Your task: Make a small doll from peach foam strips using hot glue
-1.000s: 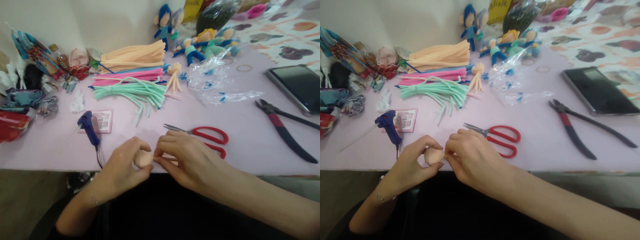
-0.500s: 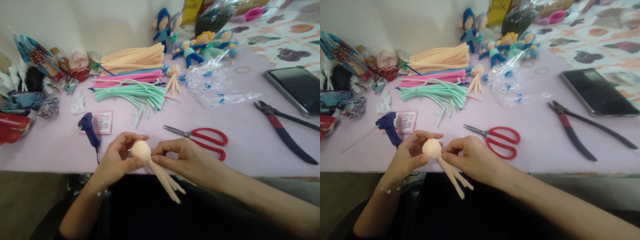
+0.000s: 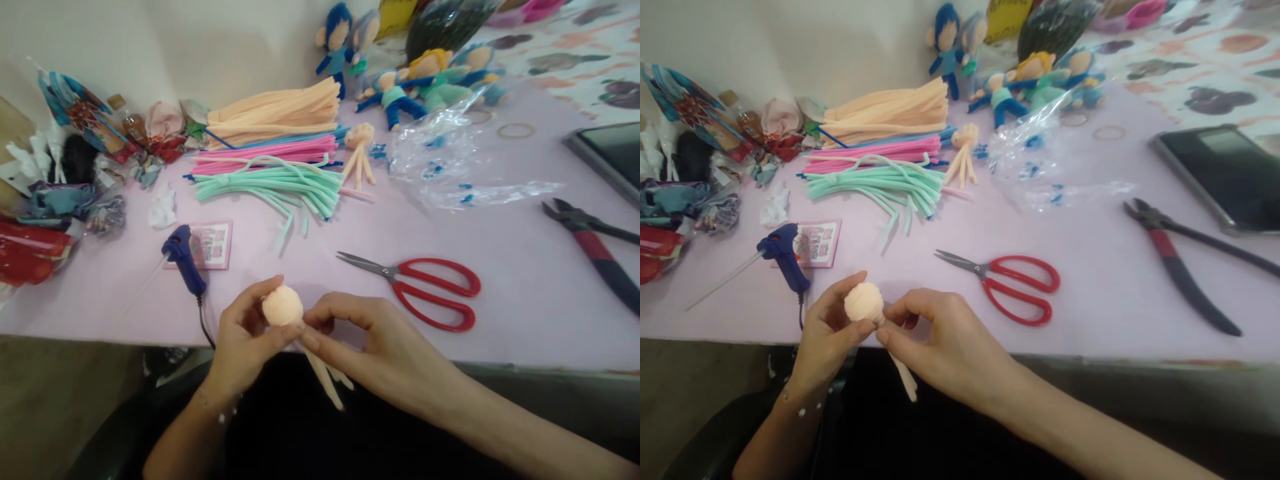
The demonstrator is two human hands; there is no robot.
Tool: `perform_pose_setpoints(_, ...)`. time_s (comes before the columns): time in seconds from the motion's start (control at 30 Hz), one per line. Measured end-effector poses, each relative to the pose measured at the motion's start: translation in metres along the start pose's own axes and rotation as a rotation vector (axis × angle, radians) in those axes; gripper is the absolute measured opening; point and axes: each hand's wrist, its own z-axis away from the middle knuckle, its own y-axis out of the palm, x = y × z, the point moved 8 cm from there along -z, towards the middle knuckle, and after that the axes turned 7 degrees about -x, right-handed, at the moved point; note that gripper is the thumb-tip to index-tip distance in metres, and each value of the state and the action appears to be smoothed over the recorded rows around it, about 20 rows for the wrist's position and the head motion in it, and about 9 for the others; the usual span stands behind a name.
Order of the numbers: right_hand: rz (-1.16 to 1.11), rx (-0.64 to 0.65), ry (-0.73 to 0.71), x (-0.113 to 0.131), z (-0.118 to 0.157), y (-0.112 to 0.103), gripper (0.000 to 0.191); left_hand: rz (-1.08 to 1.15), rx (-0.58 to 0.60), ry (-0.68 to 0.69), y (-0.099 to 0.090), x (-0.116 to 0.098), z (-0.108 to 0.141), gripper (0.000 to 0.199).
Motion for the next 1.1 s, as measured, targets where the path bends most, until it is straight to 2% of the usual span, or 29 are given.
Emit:
perform_pose_setpoints(0.17,-0.06,-0.03,0.02,-0.004,0.001,-0.001,0.015,0.098,-0.004,0.011,0.001,0.001,-0.001,0.061)
perform_pose_setpoints(0.23,-0.093,-0.041,0.025,-0.007,0.001,-0.001,0.014,0.145,-0.01,-0.004,0.003,0.005,0.0,0.055)
perform_pose_setpoints(0.33,-0.128,-0.048,0.037,-0.011,0.0,0.0,0.013,0.14,-0.005,-0.087,0.009,0.015,0.004,0.038)
perform_pose_setpoints(0.4,-0.149,-0.038,0.047,-0.011,-0.001,0.001,0.012,0.104,-0.021,-0.132,0.009,0.021,0.005,0.034)
perform_pose_setpoints(0.5,-0.159,-0.016,0.035,-0.007,-0.001,0.0,0.014,0.092,-0.036,-0.172,0.007,0.026,0.006,0.031)
perform_pose_setpoints(0.6,-0.161,0.023,0.024,-0.001,-0.002,-0.002,0.018,0.142,0.008,-0.237,0.008,0.029,0.006,0.03)
perform_pose_setpoints(0.8,-0.189,0.098,0.113,-0.004,-0.002,-0.002,0.017,0.197,0.043,-0.376,0.012,0.032,0.01,0.035)
perform_pose_setpoints(0.9,-0.171,0.079,0.111,-0.005,-0.002,-0.004,0.017,0.196,0.051,-0.359,0.011,0.03,0.01,0.03)
perform_pose_setpoints(1.1,-0.109,0.053,0.063,-0.001,-0.001,-0.006,0.014,0.155,0.116,-0.213,0.011,0.02,0.009,0.015)
